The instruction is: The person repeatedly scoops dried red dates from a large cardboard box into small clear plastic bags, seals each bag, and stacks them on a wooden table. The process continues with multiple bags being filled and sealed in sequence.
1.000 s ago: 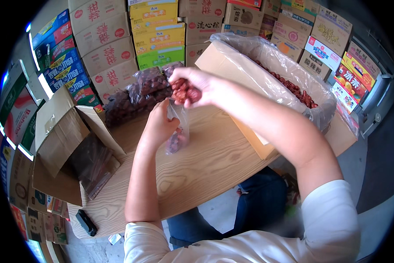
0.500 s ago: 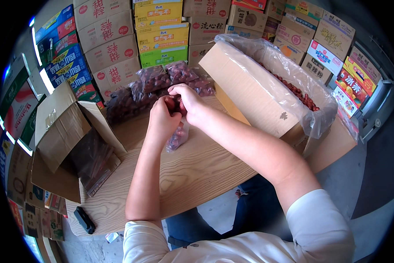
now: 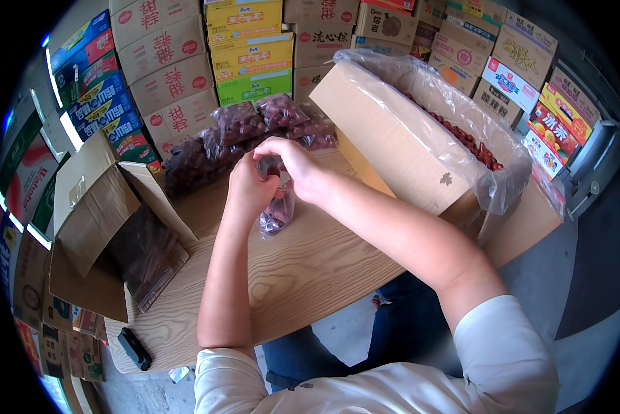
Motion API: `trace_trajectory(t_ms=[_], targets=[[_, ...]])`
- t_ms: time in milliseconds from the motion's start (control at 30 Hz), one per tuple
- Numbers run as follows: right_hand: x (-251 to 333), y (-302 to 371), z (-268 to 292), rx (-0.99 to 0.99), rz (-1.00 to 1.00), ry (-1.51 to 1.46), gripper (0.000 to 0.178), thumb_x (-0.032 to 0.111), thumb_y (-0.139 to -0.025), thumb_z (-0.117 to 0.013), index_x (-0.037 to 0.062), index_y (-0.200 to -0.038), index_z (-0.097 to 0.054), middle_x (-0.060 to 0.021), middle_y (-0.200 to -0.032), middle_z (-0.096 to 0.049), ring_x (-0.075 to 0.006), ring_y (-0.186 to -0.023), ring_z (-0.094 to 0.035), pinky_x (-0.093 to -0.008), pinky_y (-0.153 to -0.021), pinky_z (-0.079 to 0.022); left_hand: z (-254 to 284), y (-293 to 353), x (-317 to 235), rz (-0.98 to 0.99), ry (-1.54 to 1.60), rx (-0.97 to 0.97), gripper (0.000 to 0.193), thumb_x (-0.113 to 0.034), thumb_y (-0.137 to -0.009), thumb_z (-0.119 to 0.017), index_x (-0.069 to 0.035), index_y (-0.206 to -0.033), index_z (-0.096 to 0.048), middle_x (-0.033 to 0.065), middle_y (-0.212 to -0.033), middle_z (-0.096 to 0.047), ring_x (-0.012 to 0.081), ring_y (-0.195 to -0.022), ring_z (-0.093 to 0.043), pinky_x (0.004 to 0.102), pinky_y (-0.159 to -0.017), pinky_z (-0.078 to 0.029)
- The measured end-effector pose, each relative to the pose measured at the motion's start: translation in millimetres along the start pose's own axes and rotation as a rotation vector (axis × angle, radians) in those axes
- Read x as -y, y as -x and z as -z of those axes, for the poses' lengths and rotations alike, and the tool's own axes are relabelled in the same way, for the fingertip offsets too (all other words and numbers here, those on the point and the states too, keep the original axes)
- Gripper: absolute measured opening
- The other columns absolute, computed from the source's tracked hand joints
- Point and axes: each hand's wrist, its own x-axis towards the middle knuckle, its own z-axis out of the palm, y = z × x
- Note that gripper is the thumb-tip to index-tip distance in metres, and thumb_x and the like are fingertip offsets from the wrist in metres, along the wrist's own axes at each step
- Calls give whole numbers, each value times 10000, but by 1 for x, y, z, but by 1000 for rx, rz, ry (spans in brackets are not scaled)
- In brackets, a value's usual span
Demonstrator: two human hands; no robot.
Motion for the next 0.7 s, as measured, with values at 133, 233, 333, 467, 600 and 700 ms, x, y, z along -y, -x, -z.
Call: trace_trajectory(t_ms=[133,233,333,467,600,700], targets=[[6,10,2,51,86,11,114,244,-795,-585,134,-806,-614,10,-870,-582,-114,-884,-506,-298,-739,-379,-4,-1,2,-50,28,17,308,4,-719,-594,68,-1018,-554,163,-855,-661,219,-645,-691,307,-568,-553],[25,36,4,74,203,139,121,245,-812,-596,131,-849,-619,25,-907,-581,-101,-913,-495,-277,-786,-366,-8,-1,2,-80,74,85,353,20,-736,-588,77,-1080,-540,172,-954,-638,218,-674,-693,296,-579,-547],[66,79,9,123,460,249,162,144,-788,-684,36,-888,-616,-44,-886,-600,-150,-892,-566,-296,-829,-435,-10,0,6,-49,139,156,438,58,-773,-568,112,-1197,-471,188,-1191,-554,216,-708,-690,275,-571,-543],[131,127,68,-157,777,815,570,332,-787,-727,131,-1252,-468,-149,-1202,-510,-263,-1097,-526,-408,-914,-450,-4,11,-7,-27,146,176,576,111,-759,-515,106,-1323,-395,191,-1303,-479,217,-700,-682,274,-572,-546],[179,123,206,-255,401,1408,545,440,-895,-572,137,-1336,-469,-149,-1380,-407,-288,-1316,-373,-412,-1101,-285,-9,7,-2,-83,148,243,552,57,-739,-547,121,-1277,-444,250,-1280,-527,223,-662,-700,283,-588,-531],[174,123,292,-158,-431,1582,735,538,-917,-490,79,-1460,-302,-160,-1516,-278,-293,-1406,-259,-422,-1136,-239,-7,9,-7,-75,109,286,555,59,-735,-544,121,-1278,-445,254,-1276,-529,227,-667,-703,286,-593,-530]])
